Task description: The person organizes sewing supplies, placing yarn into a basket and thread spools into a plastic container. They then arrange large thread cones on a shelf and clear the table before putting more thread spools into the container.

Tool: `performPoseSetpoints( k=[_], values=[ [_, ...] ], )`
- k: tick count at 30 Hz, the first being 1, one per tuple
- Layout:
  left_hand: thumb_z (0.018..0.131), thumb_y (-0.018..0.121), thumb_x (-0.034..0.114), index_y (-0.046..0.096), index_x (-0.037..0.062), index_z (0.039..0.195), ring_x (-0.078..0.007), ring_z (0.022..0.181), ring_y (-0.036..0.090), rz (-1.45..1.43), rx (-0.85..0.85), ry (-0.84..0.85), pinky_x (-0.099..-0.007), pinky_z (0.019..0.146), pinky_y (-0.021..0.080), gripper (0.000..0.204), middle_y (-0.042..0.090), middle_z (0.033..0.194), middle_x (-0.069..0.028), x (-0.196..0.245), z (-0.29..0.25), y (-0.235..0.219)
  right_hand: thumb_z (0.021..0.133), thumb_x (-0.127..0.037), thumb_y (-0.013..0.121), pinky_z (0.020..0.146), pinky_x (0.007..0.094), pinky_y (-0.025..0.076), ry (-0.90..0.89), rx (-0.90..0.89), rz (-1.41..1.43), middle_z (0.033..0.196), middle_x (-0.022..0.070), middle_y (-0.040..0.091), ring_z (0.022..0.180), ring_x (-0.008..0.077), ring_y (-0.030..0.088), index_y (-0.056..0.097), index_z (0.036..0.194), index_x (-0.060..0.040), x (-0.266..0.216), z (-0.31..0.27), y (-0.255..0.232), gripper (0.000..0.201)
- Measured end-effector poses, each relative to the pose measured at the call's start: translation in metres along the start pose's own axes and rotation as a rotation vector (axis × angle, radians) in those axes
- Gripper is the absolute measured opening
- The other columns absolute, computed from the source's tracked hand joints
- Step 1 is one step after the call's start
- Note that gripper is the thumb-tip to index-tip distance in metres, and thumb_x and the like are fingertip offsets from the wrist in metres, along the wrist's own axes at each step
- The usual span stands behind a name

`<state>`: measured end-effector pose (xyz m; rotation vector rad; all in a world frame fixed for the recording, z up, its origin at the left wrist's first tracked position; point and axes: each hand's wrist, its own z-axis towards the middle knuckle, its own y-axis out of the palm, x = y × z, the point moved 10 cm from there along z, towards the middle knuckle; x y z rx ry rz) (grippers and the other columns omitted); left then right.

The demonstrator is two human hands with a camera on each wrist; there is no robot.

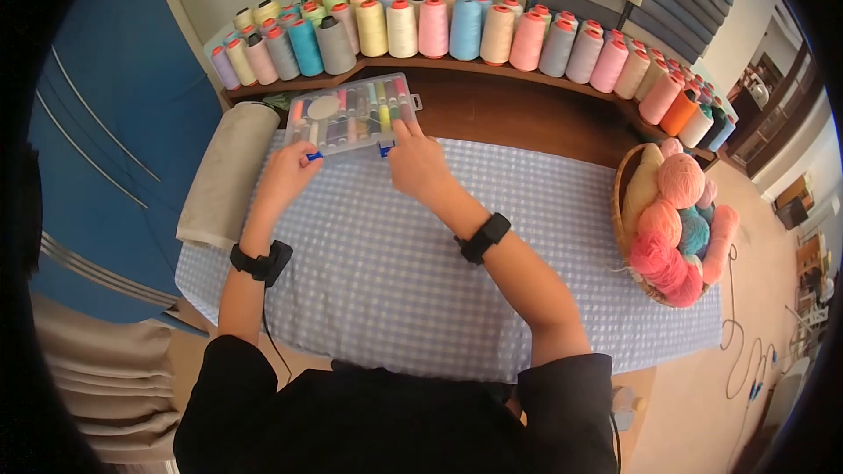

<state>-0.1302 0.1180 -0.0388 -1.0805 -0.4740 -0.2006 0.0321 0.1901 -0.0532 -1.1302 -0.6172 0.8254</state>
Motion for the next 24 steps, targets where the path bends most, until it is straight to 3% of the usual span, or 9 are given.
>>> performPoseSetpoints(
  k=[4, 7, 10, 12, 15, 16, 18, 19, 24],
  values=[
    [0.075, 0.067, 0.02, 0.066, 0.0012, 0.084, -0.0332, 0.075, 0.062, 0.066, -0.032, -0.014, -0.0406, 0.068, 0.048, 0.021, 0.064, 0.078, -0.0177, 0.01, 0.003, -0.005, 0.075, -0.021, 0.065, 0.093, 0.0362, 0.043, 0.003, -0.057, 0.225, 0.126, 0.0156, 0.048, 0.113, 0.0315, 0.047, 0.067, 0.099, -0.0081, 0.009, -0.005, -0.007, 0.028],
    [0.074, 0.068, 0.021, 0.067, -0.0002, 0.074, -0.0341, 0.075, 0.062, 0.154, -0.298, -0.07, -0.0405, 0.068, 0.048, 0.021, 0.064, 0.077, -0.0188, -0.001, 0.003, 0.017, 0.073, -0.026, 0.067, 0.096, 0.037, 0.041, -0.002, -0.086, 0.36, 0.13, 0.0163, 0.044, 0.122, 0.0301, 0.04, 0.066, 0.105, -0.0091, 0.014, 0.002, -0.002, 0.036],
    [0.074, 0.069, 0.025, 0.067, 0.0, 0.069, -0.0337, 0.076, 0.062, 0.16, -0.209, 0.227, -0.0416, 0.067, 0.048, 0.026, 0.063, 0.077, -0.0218, 0.013, -0.012, 0.021, 0.074, -0.027, 0.067, 0.097, 0.0376, 0.04, -0.018, -0.063, 0.325, 0.129, 0.0194, 0.044, 0.121, 0.032, 0.042, 0.064, 0.107, -0.0071, 0.013, 0.003, 0.0, 0.038],
    [0.077, 0.067, 0.031, 0.066, -0.0017, 0.078, -0.0322, 0.076, 0.062, -0.074, -0.196, -0.197, -0.0401, 0.068, 0.05, 0.032, 0.063, 0.079, -0.0241, -0.018, -0.01, 0.004, 0.075, -0.028, 0.066, 0.097, 0.0378, 0.04, -0.019, 0.084, 0.565, 0.127, 0.0235, 0.045, 0.115, 0.0359, 0.047, 0.061, 0.11, -0.0029, 0.028, 0.008, -0.005, 0.043],
    [0.081, 0.064, 0.036, 0.063, -0.0046, 0.093, -0.026, 0.073, 0.063, 0.083, 0.022, -0.268, -0.0366, 0.065, 0.051, 0.042, 0.065, 0.082, -0.0194, -0.069, 0.006, -0.02, 0.078, -0.027, 0.064, 0.093, 0.0384, 0.043, 0.317, 0.298, 0.584, 0.12, 0.022, 0.05, 0.108, 0.0332, 0.052, 0.057, 0.112, 0.0014, 0.08, 0.011, -0.004, 0.045],
    [0.081, 0.064, 0.036, 0.063, -0.0046, 0.093, -0.026, 0.073, 0.063, 0.076, 0.03, -0.283, -0.0366, 0.065, 0.051, 0.042, 0.065, 0.082, -0.0194, -0.075, 0.009, -0.02, 0.078, -0.027, 0.064, 0.093, 0.0384, 0.043, 0.303, 0.287, 0.581, 0.12, 0.022, 0.05, 0.108, 0.0332, 0.052, 0.057, 0.112, 0.0014, 0.084, 0.014, -0.005, 0.045],
    [0.083, 0.061, 0.039, 0.057, -0.0058, 0.104, -0.0203, 0.078, 0.062, -0.454, -0.168, -0.511, -0.0327, 0.067, 0.052, 0.05, 0.064, 0.09, -0.012, -0.079, 0.002, 0.001, 0.081, -0.026, 0.062, 0.087, 0.0383, 0.046, 0.653, -0.227, 1.335, 0.111, 0.0161, 0.055, 0.104, 0.026, 0.053, 0.055, 0.114, 0.0035, 0.086, 0.009, 0.055, 0.044],
    [0.083, 0.061, 0.039, 0.057, -0.0058, 0.104, -0.0203, 0.078, 0.062, -0.453, -0.156, -0.51, -0.0327, 0.067, 0.052, 0.05, 0.064, 0.09, -0.012, -0.08, 0.001, -0.002, 0.084, -0.025, 0.06, 0.075, 0.0364, 0.049, 0.631, -0.161, 1.441, 0.099, 0.0105, 0.058, 0.092, 0.0202, 0.056, 0.055, 0.114, 0.0032, 0.086, 0.012, 0.056, 0.042],
    [0.085, 0.061, 0.035, 0.053, -0.0038, 0.11, -0.0183, 0.089, 0.06, -0.582, -0.211, -0.452, -0.0328, 0.071, 0.053, 0.046, 0.06, 0.099, -0.0122, -0.063, 0.001, -0.005, 0.084, -0.022, 0.057, 0.06, 0.0331, 0.049, 0.481, -0.057, 1.06, 0.081, 0.0116, 0.063, 0.07, 0.0184, 0.06, 0.059, 0.11, -0.0005, 0.097, 0.015, 0.01, 0.034]
  ],
)
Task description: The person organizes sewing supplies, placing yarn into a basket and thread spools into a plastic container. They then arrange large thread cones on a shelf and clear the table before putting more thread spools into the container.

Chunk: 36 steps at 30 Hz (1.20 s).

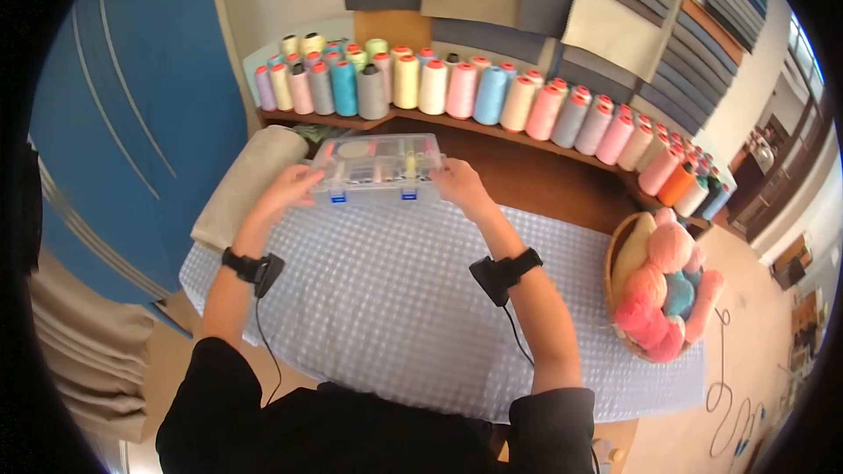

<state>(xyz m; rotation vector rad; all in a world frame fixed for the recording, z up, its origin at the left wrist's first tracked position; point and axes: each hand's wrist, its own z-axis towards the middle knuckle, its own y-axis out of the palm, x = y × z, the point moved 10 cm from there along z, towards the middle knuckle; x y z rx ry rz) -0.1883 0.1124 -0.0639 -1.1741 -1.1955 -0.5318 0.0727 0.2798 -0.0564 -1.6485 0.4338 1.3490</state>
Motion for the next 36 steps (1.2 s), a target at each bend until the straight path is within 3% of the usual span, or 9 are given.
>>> performPoseSetpoints(
  k=[3, 7, 9, 12, 17, 20, 24, 32, 36],
  values=[
    [0.086, 0.061, 0.029, 0.047, -0.0034, 0.117, -0.0185, 0.087, 0.06, -0.177, -0.062, 0.079, -0.0329, 0.07, 0.053, 0.047, 0.059, 0.1, -0.0135, 0.02, -0.03, 0.009, 0.089, -0.019, 0.053, 0.061, 0.0241, 0.048, -0.131, 0.033, -0.132, 0.078, 0.003, 0.058, 0.066, 0.0109, 0.055, 0.059, 0.107, -0.0003, -0.02, -0.032, -0.013, 0.027],
    [0.088, 0.06, 0.022, 0.039, 0.0026, 0.125, -0.0176, 0.088, 0.058, -0.123, -0.068, 0.041, -0.0326, 0.074, 0.053, 0.047, 0.054, 0.106, -0.0099, 0.011, -0.063, 0.02, 0.087, -0.015, 0.056, 0.067, 0.0248, 0.048, 0.043, -0.053, -0.038, 0.083, 0.0047, 0.061, 0.074, 0.0124, 0.058, 0.057, 0.112, -0.001, -0.008, -0.079, -0.024, 0.028],
    [0.087, 0.061, 0.023, 0.037, 0.0067, 0.128, -0.0177, 0.089, 0.058, -0.13, -0.204, 0.006, -0.0322, 0.072, 0.053, 0.049, 0.054, 0.105, -0.0108, 0.016, -0.077, 0.038, 0.085, -0.009, 0.059, 0.074, 0.0256, 0.048, -0.281, 0.098, -0.274, 0.093, 0.0067, 0.063, 0.084, 0.0148, 0.061, 0.055, 0.116, -0.0022, -0.022, -0.092, -0.041, 0.032],
    [0.082, 0.066, 0.029, 0.033, 0.0025, 0.132, -0.0191, 0.082, 0.062, 0.014, -0.251, -0.01, -0.029, 0.065, 0.052, 0.065, 0.057, 0.104, -0.0157, 0.015, -0.07, 0.04, 0.082, -0.004, 0.06, 0.08, 0.0272, 0.047, -0.324, 0.201, -0.261, 0.101, 0.0098, 0.063, 0.091, 0.0169, 0.061, 0.051, 0.119, -0.0013, -0.019, -0.089, -0.055, 0.038],
    [0.078, 0.069, 0.041, 0.033, 0.0058, 0.133, -0.0212, 0.094, 0.058, 0.159, -0.07, 0.107, -0.0329, 0.073, 0.05, 0.074, 0.054, 0.113, -0.0172, 0.008, -0.005, 0.025, 0.086, -0.012, 0.061, 0.067, 0.0235, 0.047, -0.38, 0.4, 0.452, 0.098, 0.0108, 0.064, 0.079, 0.0085, 0.056, 0.05, 0.093, -0.0006, -0.038, -0.062, -0.066, 0.018],
    [0.077, 0.067, 0.049, 0.036, 0.0077, 0.132, -0.023, 0.104, 0.054, 0.007, -0.08, 0.083, -0.0394, 0.082, 0.047, 0.075, 0.052, 0.118, -0.0155, 0.008, 0.013, 0.029, 0.079, -0.023, 0.065, 0.074, 0.0336, 0.049, -0.261, 0.177, -0.303, 0.096, 0.0194, 0.063, 0.089, 0.0264, 0.063, 0.055, 0.105, -0.0022, -0.034, -0.034, -0.016, 0.034],
    [0.078, 0.063, 0.054, 0.043, 0.0098, 0.129, -0.0246, 0.112, 0.05, -0.063, -0.244, -0.037, -0.0451, 0.087, 0.043, 0.071, 0.05, 0.124, -0.0115, -0.001, 0.034, 0.046, 0.073, -0.025, 0.065, 0.081, 0.0423, 0.048, -0.317, 0.144, -0.679, 0.095, 0.0218, 0.062, 0.092, 0.0369, 0.06, 0.056, 0.105, -0.0021, -0.056, -0.032, 0.033, 0.04],
    [0.08, 0.061, 0.055, 0.046, -0.0016, 0.123, -0.0217, 0.101, 0.054, -0.187, -0.107, -0.195, -0.0404, 0.086, 0.045, 0.072, 0.057, 0.107, -0.01, -0.011, 0.05, 0.044, 0.073, -0.017, 0.063, 0.078, 0.0453, 0.049, -0.163, 0.055, -0.709, 0.092, 0.0281, 0.062, 0.088, 0.0419, 0.06, 0.052, 0.1, 0.0032, -0.018, 0.01, 0.03, 0.035],
    [0.083, 0.059, 0.05, 0.056, 0.0036, 0.105, -0.0184, 0.088, 0.055, -0.214, -0.239, -0.15, -0.0355, 0.079, 0.046, 0.052, 0.058, 0.096, -0.0062, -0.034, 0.076, 0.063, 0.075, -0.031, 0.063, 0.079, 0.0439, 0.049, -0.278, 0.042, -0.559, 0.093, 0.0271, 0.062, 0.089, 0.0416, 0.061, 0.055, 0.102, 0.003, -0.064, -0.01, 0.055, 0.044]
  ],
)
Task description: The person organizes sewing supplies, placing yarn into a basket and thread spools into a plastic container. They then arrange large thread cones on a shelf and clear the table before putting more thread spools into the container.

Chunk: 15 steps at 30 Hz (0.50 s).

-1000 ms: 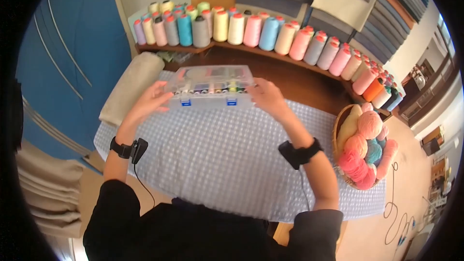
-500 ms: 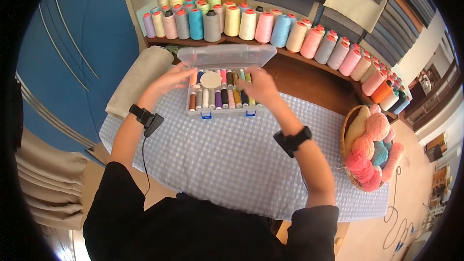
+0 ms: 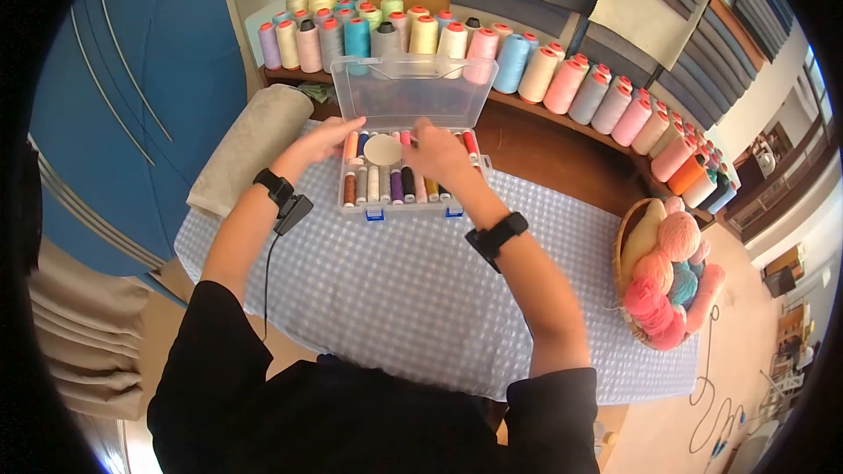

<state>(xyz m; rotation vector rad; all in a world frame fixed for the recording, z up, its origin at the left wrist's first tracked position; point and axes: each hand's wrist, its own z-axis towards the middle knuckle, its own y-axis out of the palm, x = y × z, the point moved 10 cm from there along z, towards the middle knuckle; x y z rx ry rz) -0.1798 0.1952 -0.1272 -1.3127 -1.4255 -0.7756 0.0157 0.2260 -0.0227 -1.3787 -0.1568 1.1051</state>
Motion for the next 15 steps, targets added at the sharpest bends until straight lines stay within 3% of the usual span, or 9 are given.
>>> performPoseSetpoints(
  k=[2, 5, 8, 12, 13, 15],
  values=[
    [0.085, 0.058, 0.047, 0.054, 0.0021, 0.106, -0.0168, 0.087, 0.056, -0.005, 0.084, 0.13, -0.0385, 0.08, 0.046, 0.05, 0.058, 0.099, -0.0077, 0.013, -0.004, -0.001, 0.07, -0.051, 0.065, 0.084, 0.0396, 0.047, 0.076, -0.221, -0.077, 0.101, 0.024, 0.062, 0.096, 0.0366, 0.061, 0.054, 0.115, 0.0036, -0.014, -0.002, 0.023, 0.072],
    [0.087, 0.059, 0.043, 0.055, 0.0036, 0.105, -0.0158, 0.084, 0.057, -0.036, 0.194, 0.14, -0.0359, 0.077, 0.048, 0.043, 0.058, 0.097, -0.0065, 0.019, -0.012, -0.003, 0.063, -0.063, 0.068, 0.083, 0.0374, 0.048, 0.018, -0.223, -0.157, 0.1, 0.0228, 0.063, 0.095, 0.0346, 0.062, 0.052, 0.118, 0.0041, -0.019, 0.005, 0.034, 0.088],
    [0.086, 0.059, 0.043, 0.055, 0.0077, 0.105, -0.0159, 0.083, 0.055, -0.043, 0.1, 0.101, -0.0348, 0.072, 0.048, 0.04, 0.057, 0.092, -0.0041, 0.012, -0.003, 0.002, 0.062, -0.062, 0.068, 0.082, 0.0369, 0.049, -0.05, -0.203, -0.069, 0.097, 0.0225, 0.064, 0.092, 0.0336, 0.063, 0.05, 0.119, 0.0046, -0.018, 0.005, 0.029, 0.09],
    [0.088, 0.057, 0.035, 0.055, 0.0067, 0.109, -0.0158, 0.089, 0.057, -0.236, 0.013, 0.091, -0.0336, 0.072, 0.05, 0.036, 0.059, 0.099, -0.0063, 0.016, -0.011, 0.019, 0.063, -0.056, 0.07, 0.08, 0.0379, 0.049, 0.124, -0.277, 0.0, 0.096, 0.0204, 0.065, 0.091, 0.0326, 0.063, 0.051, 0.116, 0.0018, -0.022, -0.033, 0.003, 0.081],
    [0.088, 0.057, 0.035, 0.055, 0.0067, 0.109, -0.0158, 0.089, 0.057, -0.239, 0.014, 0.092, -0.0336, 0.072, 0.05, 0.036, 0.059, 0.099, -0.0063, 0.014, -0.008, 0.018, 0.065, -0.053, 0.071, 0.076, 0.0393, 0.05, -0.01, -0.169, -0.118, 0.092, 0.0192, 0.065, 0.086, 0.0331, 0.064, 0.051, 0.113, -0.0007, -0.027, -0.045, -0.01, 0.074],
    [0.089, 0.056, 0.028, 0.056, 0.0056, 0.11, -0.0158, 0.087, 0.06, -0.269, 0.06, 0.096, -0.0326, 0.069, 0.052, 0.031, 0.06, 0.098, -0.0072, 0.007, 0.003, 0.013, 0.066, -0.052, 0.072, 0.072, 0.0408, 0.051, -0.09, -0.151, -0.144, 0.087, 0.0185, 0.066, 0.08, 0.0346, 0.064, 0.051, 0.113, -0.0038, -0.028, -0.085, -0.029, 0.07]
  ],
)
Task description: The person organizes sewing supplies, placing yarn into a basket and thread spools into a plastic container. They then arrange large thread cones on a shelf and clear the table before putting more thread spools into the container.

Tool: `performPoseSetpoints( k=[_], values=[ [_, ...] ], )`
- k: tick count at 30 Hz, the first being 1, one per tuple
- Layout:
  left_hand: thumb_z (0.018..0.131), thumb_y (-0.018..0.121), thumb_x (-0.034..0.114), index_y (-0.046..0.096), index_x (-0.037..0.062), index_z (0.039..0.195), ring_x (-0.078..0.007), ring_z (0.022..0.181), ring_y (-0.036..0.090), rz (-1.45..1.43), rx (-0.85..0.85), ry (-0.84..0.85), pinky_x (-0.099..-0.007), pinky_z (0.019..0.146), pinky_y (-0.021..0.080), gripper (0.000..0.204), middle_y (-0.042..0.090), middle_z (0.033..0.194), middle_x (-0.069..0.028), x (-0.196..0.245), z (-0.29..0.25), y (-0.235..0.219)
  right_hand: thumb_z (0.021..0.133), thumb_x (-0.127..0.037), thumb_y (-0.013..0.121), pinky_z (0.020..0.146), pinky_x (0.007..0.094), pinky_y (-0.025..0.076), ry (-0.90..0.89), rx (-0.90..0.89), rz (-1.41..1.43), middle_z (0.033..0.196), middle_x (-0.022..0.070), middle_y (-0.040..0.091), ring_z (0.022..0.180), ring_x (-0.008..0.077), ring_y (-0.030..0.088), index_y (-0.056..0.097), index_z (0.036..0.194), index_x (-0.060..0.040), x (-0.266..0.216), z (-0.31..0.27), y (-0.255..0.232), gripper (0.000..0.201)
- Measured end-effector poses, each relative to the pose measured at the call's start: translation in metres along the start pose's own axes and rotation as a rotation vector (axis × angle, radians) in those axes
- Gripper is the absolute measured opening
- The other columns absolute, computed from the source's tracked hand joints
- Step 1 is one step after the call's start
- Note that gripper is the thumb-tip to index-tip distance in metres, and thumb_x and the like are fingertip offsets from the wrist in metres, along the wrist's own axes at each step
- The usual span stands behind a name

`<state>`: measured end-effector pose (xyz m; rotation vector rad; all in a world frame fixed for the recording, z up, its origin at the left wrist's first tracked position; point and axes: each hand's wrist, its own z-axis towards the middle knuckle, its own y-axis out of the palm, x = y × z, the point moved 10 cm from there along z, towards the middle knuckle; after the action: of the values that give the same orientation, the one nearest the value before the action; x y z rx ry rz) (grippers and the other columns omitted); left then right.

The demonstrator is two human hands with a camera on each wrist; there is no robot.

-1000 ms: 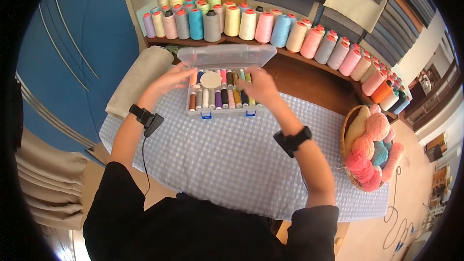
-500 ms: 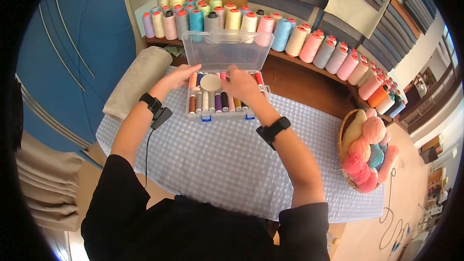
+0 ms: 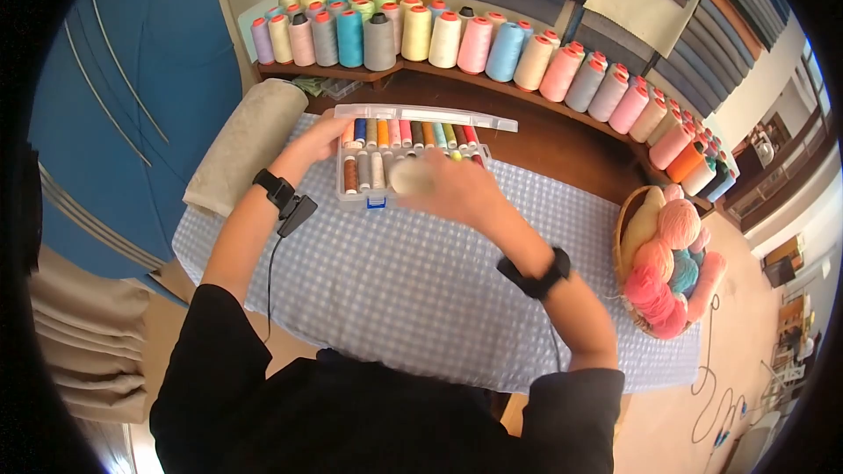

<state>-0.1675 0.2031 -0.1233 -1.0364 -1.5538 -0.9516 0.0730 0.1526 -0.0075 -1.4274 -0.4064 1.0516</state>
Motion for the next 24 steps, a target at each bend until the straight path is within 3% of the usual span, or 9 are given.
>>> performPoseSetpoints(
  k=[4, 9, 13, 17, 20, 22, 23, 24],
  values=[
    [0.086, 0.059, 0.022, 0.06, 0.0015, 0.101, -0.0169, 0.075, 0.062, -0.035, 0.092, 0.041, -0.0319, 0.061, 0.053, 0.025, 0.062, 0.089, -0.0074, 0.005, 0.003, -0.003, 0.067, -0.053, 0.069, 0.069, 0.0426, 0.051, 0.242, -0.164, -0.252, 0.083, 0.0176, 0.066, 0.078, 0.0345, 0.065, 0.049, 0.109, -0.0069, 0.051, -0.077, -0.007, 0.066],
    [0.082, 0.064, 0.026, 0.061, -0.0017, 0.092, -0.0141, 0.068, 0.06, -0.071, 0.129, 0.084, -0.0299, 0.059, 0.051, 0.029, 0.061, 0.08, -0.0059, 0.028, -0.016, 0.008, 0.068, -0.054, 0.069, 0.068, 0.0429, 0.051, 0.449, -0.087, -0.321, 0.08, 0.0177, 0.066, 0.076, 0.0355, 0.065, 0.05, 0.11, -0.0069, 0.13, -0.135, -0.021, 0.066],
    [0.083, 0.063, 0.024, 0.063, 0.0001, 0.085, -0.0125, 0.067, 0.059, -0.158, 0.147, 0.234, -0.0285, 0.058, 0.049, 0.024, 0.06, 0.076, -0.0045, 0.048, -0.015, 0.015, 0.067, -0.054, 0.07, 0.074, 0.0403, 0.05, 0.512, -0.087, -0.278, 0.089, 0.0194, 0.066, 0.082, 0.035, 0.064, 0.051, 0.114, -0.0068, 0.146, -0.153, -0.011, 0.069],
    [0.085, 0.062, 0.023, 0.063, -0.0009, 0.086, -0.0085, 0.068, 0.056, -0.182, 0.188, 0.41, -0.0233, 0.062, 0.045, 0.023, 0.061, 0.077, -0.0025, 0.066, -0.021, 0.021, 0.067, -0.056, 0.068, 0.068, 0.0417, 0.05, 0.451, -0.046, -0.297, 0.089, 0.0189, 0.063, 0.081, 0.0344, 0.063, 0.052, 0.112, -0.0055, 0.14, -0.149, -0.008, 0.07],
    [0.085, 0.062, 0.023, 0.063, -0.0019, 0.087, -0.007, 0.068, 0.055, -0.114, 0.227, 0.507, -0.0224, 0.064, 0.044, 0.025, 0.062, 0.078, -0.0018, 0.082, -0.033, 0.029, 0.068, -0.054, 0.069, 0.069, 0.0421, 0.05, 0.365, 0.029, -0.501, 0.089, 0.017, 0.062, 0.085, 0.0327, 0.061, 0.052, 0.113, -0.0056, 0.113, -0.131, -0.012, 0.068],
    [0.086, 0.062, 0.024, 0.063, -0.001, 0.087, -0.0072, 0.072, 0.057, -0.064, 0.211, 0.573, -0.0231, 0.066, 0.046, 0.025, 0.064, 0.081, -0.0032, 0.089, -0.035, 0.032, 0.071, -0.048, 0.07, 0.073, 0.0411, 0.05, 0.169, 0.186, -0.474, 0.092, 0.017, 0.063, 0.087, 0.0308, 0.061, 0.053, 0.114, -0.0045, 0.077, -0.112, -0.022, 0.064],
    [0.087, 0.062, 0.025, 0.063, -0.0002, 0.087, -0.0074, 0.077, 0.059, -0.021, 0.198, 0.639, -0.0237, 0.068, 0.047, 0.025, 0.065, 0.085, -0.0047, 0.096, -0.039, 0.035, 0.071, -0.048, 0.07, 0.073, 0.0411, 0.05, 0.174, 0.19, -0.471, 0.092, 0.017, 0.063, 0.087, 0.0308, 0.061, 0.053, 0.114, -0.0045, 0.072, -0.104, -0.022, 0.064],
    [0.087, 0.062, 0.025, 0.063, -0.0002, 0.087, -0.0074, 0.077, 0.059, -0.017, 0.191, 0.641, -0.0237, 0.068, 0.047, 0.025, 0.065, 0.085, -0.0047, 0.1, -0.044, 0.042, 0.073, -0.045, 0.069, 0.074, 0.0405, 0.05, 0.068, 0.104, -0.399, 0.093, 0.0172, 0.063, 0.087, 0.0315, 0.061, 0.054, 0.114, -0.0037, 0.059, -0.092, -0.011, 0.06]
  ],
)
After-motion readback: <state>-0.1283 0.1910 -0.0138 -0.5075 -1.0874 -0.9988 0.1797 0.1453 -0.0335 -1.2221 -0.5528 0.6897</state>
